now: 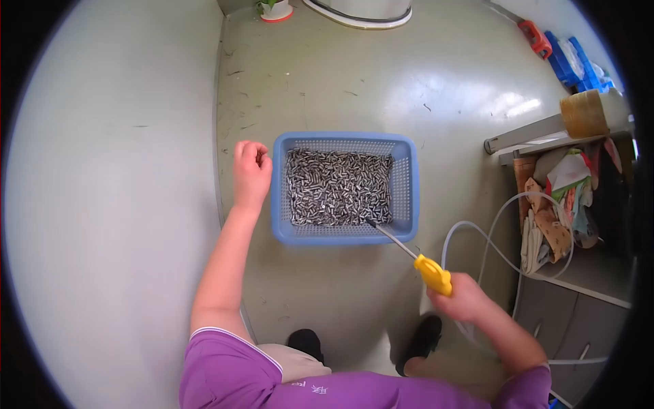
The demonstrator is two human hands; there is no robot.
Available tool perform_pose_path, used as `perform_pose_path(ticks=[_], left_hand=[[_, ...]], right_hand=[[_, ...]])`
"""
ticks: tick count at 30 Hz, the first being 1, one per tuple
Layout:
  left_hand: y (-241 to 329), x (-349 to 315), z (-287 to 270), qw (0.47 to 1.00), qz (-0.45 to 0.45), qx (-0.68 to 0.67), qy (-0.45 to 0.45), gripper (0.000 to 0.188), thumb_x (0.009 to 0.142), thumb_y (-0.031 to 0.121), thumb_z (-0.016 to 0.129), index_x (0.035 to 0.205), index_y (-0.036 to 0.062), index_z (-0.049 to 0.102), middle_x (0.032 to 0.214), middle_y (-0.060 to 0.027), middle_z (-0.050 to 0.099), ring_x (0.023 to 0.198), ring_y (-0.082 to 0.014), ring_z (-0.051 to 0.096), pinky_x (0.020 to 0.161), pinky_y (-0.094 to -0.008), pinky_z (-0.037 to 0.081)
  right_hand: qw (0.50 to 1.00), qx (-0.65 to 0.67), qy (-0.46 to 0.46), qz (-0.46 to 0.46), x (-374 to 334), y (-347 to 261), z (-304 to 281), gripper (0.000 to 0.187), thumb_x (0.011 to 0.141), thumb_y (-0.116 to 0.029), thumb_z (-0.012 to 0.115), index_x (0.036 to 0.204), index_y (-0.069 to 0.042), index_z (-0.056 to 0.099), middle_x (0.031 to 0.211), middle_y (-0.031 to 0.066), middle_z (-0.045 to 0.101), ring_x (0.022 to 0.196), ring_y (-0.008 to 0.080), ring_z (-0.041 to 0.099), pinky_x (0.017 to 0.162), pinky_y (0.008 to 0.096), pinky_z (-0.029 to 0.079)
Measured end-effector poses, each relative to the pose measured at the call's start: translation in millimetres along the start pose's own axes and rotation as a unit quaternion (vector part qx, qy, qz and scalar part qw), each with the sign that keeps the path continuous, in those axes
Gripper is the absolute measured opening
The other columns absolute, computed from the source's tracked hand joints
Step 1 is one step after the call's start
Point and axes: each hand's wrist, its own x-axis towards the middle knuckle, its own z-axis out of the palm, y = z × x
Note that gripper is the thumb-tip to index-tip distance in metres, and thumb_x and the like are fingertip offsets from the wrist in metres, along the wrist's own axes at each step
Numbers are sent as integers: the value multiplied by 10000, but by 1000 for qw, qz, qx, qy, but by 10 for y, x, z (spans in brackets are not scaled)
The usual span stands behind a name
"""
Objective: Cleaning and blowing off debris from small metal parts in a basket using an air gun.
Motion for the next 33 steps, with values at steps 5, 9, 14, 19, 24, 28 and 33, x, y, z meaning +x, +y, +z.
perform_pose_path(ticks=[5,9,14,19,24,28,33], left_hand=[[45,-325,46,987,88,130,-46,396,715,12,606,1095,-19,498,1192,-200,444,1111,-371,444,968,-413,382],[289,-742,266,973,61,92,-202,497,722,81,651,1169,-35,469,1261,-229,402,1146,-394,421,989,-434,368],[407,-937,624,882,-38,301,-361,1037,551,467,797,1368,66,301,1431,-229,214,1338,-417,138,1051,-527,248],[457,-866,783,868,-69,310,-382,812,567,312,819,1256,154,421,1323,-180,356,1221,-363,368,914,-509,429],[-120,-861,733,900,27,353,-256,333,681,64,649,998,84,548,1082,-102,485,1026,-276,515,758,-418,526],[197,-901,734,923,79,262,-270,440,677,163,698,1088,102,555,1237,-106,461,1129,-302,457,872,-439,463],[418,-1012,877,899,51,173,-400,662,609,360,771,1213,231,535,1398,-94,318,1305,-313,251,1016,-561,295]], right_hand=[[997,-74,18,-7,167,-111,38,354,793,-345,567,974,-43,606,890,182,635,867,358,598,778,419,477],[997,-81,21,4,105,-215,76,363,793,-349,557,981,-42,608,913,180,635,883,352,595,787,420,474],[998,-52,25,-12,35,-69,189,353,795,-343,545,996,-60,610,916,181,632,888,348,594,792,421,472],[997,-68,22,-4,-45,41,182,362,791,-342,537,1032,-79,598,935,172,629,895,338,593,796,412,472],[998,-63,17,-14,75,125,179,351,794,-334,535,1041,-93,601,948,162,630,902,334,591,800,406,472],[998,-63,7,-8,127,252,121,346,800,-329,531,1049,-98,600,957,159,630,911,327,590,801,404,471],[998,-61,-22,-9,128,130,129,357,801,-330,532,1060,-92,595,971,163,628,916,326,589,805,403,470]])
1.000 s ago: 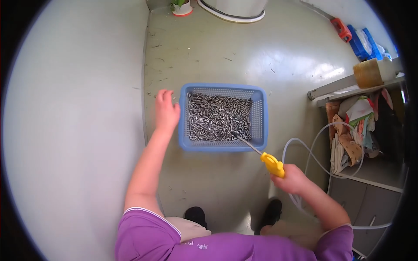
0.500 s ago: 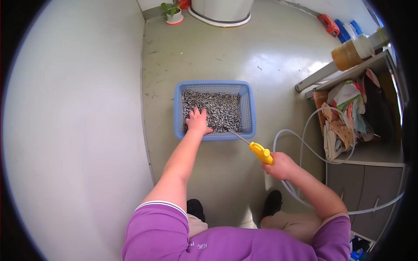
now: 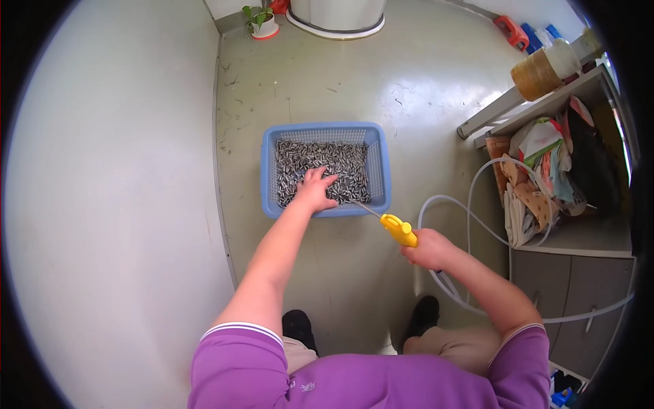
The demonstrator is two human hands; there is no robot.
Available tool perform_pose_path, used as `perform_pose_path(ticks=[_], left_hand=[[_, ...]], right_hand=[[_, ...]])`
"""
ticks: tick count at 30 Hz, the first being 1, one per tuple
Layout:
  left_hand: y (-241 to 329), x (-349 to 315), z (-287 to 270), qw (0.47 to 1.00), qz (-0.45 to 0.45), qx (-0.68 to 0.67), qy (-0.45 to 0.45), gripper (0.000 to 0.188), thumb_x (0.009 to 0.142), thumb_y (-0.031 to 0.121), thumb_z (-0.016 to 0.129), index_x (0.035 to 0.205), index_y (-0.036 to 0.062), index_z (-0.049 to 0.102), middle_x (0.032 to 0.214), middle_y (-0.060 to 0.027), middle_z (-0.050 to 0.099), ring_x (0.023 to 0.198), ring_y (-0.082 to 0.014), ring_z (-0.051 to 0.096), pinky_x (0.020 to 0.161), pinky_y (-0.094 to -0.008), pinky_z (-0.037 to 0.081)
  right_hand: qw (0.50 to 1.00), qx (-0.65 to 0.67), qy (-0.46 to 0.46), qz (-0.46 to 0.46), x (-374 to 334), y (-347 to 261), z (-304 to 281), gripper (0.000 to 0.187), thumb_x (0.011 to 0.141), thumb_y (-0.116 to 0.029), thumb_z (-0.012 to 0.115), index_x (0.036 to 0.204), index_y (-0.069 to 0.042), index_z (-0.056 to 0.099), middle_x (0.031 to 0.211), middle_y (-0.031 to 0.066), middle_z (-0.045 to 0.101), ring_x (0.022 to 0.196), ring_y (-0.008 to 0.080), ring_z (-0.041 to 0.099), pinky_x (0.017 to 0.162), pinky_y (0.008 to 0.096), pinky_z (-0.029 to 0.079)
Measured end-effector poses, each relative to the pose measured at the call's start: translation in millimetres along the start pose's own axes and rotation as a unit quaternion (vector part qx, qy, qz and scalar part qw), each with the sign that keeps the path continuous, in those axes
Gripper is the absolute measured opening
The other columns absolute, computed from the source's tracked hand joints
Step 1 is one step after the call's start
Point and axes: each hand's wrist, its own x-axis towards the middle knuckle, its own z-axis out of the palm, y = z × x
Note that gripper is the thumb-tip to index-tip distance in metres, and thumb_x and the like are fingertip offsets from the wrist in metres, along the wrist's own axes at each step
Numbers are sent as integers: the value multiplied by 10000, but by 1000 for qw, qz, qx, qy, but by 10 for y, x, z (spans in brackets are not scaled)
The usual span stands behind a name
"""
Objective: Cleaning and blowing off debris from small metal parts in a basket using an air gun.
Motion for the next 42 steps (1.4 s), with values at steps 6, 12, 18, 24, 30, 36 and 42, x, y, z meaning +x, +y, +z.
perform_pose_path(ticks=[6,12,18,24,30,36,42], left_hand=[[152,168,5,982,-16,183,-48,625,579,217,787,1142,136,528,1412,-90,272,1311,-349,239,981,-610,322],[-401,163,-31,949,4,306,78,288,663,144,672,942,113,606,1204,-60,469,1074,-235,437,847,-401,396],[-105,231,-85,965,-13,161,204,483,657,267,714,1051,49,541,1317,-161,396,1220,-336,353,992,-478,308],[452,332,88,988,-18,152,-14,925,605,458,768,1379,209,327,1477,-141,168,1346,-395,152,1040,-578,243],[128,324,71,985,10,170,25,447,622,278,737,990,82,573,1148,-100,481,1084,-287,444,815,-448,457],[4,396,-27,966,54,135,211,562,654,312,738,1119,68,537,1248,-137,435,1178,-318,390,1007,-460,300],[30,582,1,978,13,128,162,792,587,362,779,1254,107,439,1277,-142,400,1258,-310,300,1039,-456,270]], right_hand=[[1000,1,24,-4,63,121,26,358,802,-329,533,1053,-82,597,903,145,639,858,301,607,781,389,477],[998,50,20,18,36,105,-110,314,803,-304,538,1010,-78,605,805,98,649,764,255,626,739,363,485],[998,53,19,13,131,168,-137,292,809,-297,528,974,-68,602,790,92,645,754,251,622,734,363,484],[998,54,16,10,187,213,-90,294,809,-299,524,974,-68,601,792,94,646,769,249,624,737,366,482],[997,79,17,12,187,200,-112,300,808,-300,528,980,-65,601,790,96,648,764,240,628,739,363,483],[997,79,18,14,213,217,-156,310,807,-303,531,976,-51,598,781,92,646,753,238,625,736,358,482],[997,78,12,2,187,199,-144,299,806,-301,533,956,-51,601,765,90,640,742,238,621,720,358,481]])
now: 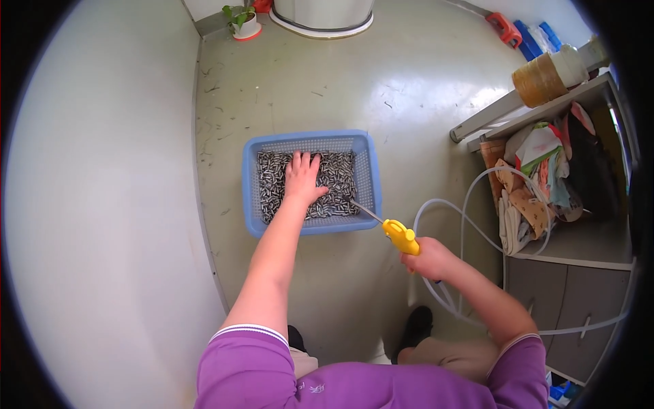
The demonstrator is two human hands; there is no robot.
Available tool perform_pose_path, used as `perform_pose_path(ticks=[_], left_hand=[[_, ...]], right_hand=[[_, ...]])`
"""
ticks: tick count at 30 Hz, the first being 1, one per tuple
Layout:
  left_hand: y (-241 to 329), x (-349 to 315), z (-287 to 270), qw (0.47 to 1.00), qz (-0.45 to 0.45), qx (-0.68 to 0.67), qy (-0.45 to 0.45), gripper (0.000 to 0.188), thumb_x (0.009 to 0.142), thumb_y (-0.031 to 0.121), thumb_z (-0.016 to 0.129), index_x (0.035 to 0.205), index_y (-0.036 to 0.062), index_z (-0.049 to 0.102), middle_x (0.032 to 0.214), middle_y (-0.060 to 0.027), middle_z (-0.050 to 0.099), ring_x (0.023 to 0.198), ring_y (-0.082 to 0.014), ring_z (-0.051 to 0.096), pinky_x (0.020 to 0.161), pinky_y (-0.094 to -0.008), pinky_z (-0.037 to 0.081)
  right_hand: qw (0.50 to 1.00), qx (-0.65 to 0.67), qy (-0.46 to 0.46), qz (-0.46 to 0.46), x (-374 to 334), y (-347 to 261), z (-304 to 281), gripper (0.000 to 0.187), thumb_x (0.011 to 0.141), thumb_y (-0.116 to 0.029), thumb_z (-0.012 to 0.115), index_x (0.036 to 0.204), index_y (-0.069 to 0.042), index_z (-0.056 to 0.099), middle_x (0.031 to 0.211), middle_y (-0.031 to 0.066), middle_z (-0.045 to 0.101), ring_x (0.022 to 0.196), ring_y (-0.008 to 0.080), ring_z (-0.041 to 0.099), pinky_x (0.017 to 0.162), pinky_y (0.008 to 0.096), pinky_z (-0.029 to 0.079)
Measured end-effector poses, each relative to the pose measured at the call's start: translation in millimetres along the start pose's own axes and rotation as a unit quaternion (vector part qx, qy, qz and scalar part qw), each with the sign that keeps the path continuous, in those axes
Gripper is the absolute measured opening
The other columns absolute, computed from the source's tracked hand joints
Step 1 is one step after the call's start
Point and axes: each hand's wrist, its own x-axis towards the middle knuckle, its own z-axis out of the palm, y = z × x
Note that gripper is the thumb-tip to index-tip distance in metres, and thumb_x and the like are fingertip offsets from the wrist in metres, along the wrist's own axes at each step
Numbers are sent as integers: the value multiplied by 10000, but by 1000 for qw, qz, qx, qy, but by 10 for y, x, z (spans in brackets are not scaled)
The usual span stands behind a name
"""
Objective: Cleaning and blowing off debris from small metal parts in a basket using an air gun.
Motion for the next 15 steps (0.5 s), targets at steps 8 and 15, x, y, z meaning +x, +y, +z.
perform_pose_path(ticks=[8,15], left_hand=[[-4,-242,-55,996,17,-24,-80,325,667,302,713,881,98,576,981,-54,528,1008,-265,466,872,-418,365],[38,-68,22,998,33,-43,43,678,644,306,746,1228,95,474,1297,-163,404,1252,-333,330,1053,-465,262]], right_hand=[[1000,-21,10,10,13,9,-37,297,801,-305,538,957,-59,599,770,87,637,740,239,617,710,362,481],[1000,-10,3,-5,11,8,-8,293,803,-302,532,941,-53,601,773,89,639,750,238,617,720,362,480]])
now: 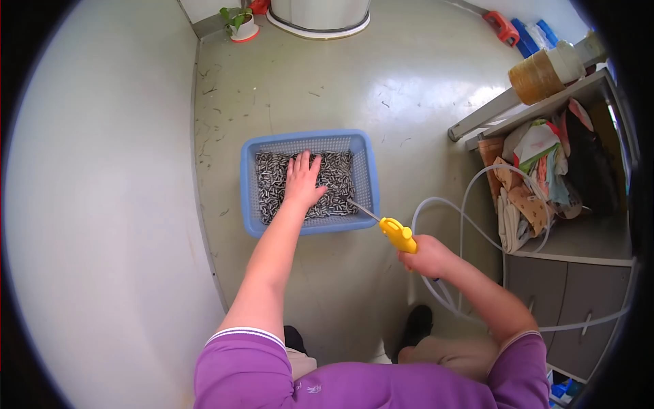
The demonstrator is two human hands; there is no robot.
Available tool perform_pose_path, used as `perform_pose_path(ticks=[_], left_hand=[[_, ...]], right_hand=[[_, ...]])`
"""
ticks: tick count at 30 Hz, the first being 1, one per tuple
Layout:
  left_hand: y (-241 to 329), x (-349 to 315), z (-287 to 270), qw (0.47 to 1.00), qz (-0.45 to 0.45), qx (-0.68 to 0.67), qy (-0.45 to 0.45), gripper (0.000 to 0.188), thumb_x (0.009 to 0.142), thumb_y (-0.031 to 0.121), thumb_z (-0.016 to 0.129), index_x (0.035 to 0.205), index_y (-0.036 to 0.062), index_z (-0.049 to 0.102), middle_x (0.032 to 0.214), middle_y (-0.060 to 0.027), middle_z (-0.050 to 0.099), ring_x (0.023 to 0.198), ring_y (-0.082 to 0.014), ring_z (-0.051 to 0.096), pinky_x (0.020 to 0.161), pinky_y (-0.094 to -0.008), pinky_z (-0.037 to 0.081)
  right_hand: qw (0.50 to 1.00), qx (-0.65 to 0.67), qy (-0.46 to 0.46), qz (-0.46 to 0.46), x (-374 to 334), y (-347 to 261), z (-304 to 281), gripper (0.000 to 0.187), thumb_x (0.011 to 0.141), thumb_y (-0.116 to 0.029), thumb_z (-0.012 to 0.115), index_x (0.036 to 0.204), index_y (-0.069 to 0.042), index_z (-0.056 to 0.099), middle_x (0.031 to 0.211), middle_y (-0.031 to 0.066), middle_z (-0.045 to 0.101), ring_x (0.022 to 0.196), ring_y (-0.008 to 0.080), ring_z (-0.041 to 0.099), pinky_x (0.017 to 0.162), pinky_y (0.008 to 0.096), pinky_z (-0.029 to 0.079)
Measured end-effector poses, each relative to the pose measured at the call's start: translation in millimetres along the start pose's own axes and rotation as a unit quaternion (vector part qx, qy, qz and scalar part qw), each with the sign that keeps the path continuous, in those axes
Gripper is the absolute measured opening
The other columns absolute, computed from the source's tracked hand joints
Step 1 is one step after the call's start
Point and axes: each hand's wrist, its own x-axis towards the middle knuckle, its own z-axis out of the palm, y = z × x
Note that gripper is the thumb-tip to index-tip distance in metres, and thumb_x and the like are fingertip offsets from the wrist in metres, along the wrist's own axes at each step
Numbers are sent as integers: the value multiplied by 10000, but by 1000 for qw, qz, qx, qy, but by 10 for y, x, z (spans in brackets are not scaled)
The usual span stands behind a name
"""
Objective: Cleaning and blowing off debris from small metal parts in a basket using an air gun.
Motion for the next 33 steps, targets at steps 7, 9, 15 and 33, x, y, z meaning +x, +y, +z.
perform_pose_path(ticks=[7,9,15,33], left_hand=[[20,-3,-36,976,-64,20,-206,504,675,333,704,1098,104,552,1196,-83,488,1142,-263,425,945,-435,347],[69,-32,-75,966,-74,6,-246,433,684,317,701,1033,92,578,1183,-90,500,1143,-266,426,952,-432,342],[57,55,130,997,-1,-28,-75,702,684,346,705,1260,42,443,1389,-160,319,1319,-320,253,1099,-456,196],[434,168,191,995,33,-43,-84,784,634,350,753,1299,118,409,1418,-161,266,1324,-338,234,1092,-498,185]], right_hand=[[1000,20,10,20,-29,61,-27,289,797,-289,526,934,-46,602,766,95,639,737,239,619,712,359,483],[999,28,12,25,-47,49,-55,293,796,-288,527,934,-40,602,768,96,640,735,243,620,712,359,484],[999,24,32,13,52,77,-16,304,796,-284,526,924,-18,598,773,105,639,748,255,618,717,364,481],[998,27,49,27,26,167,-68,302,796,-295,528,893,-21,607,788,116,640,775,264,619,731,368,476]])
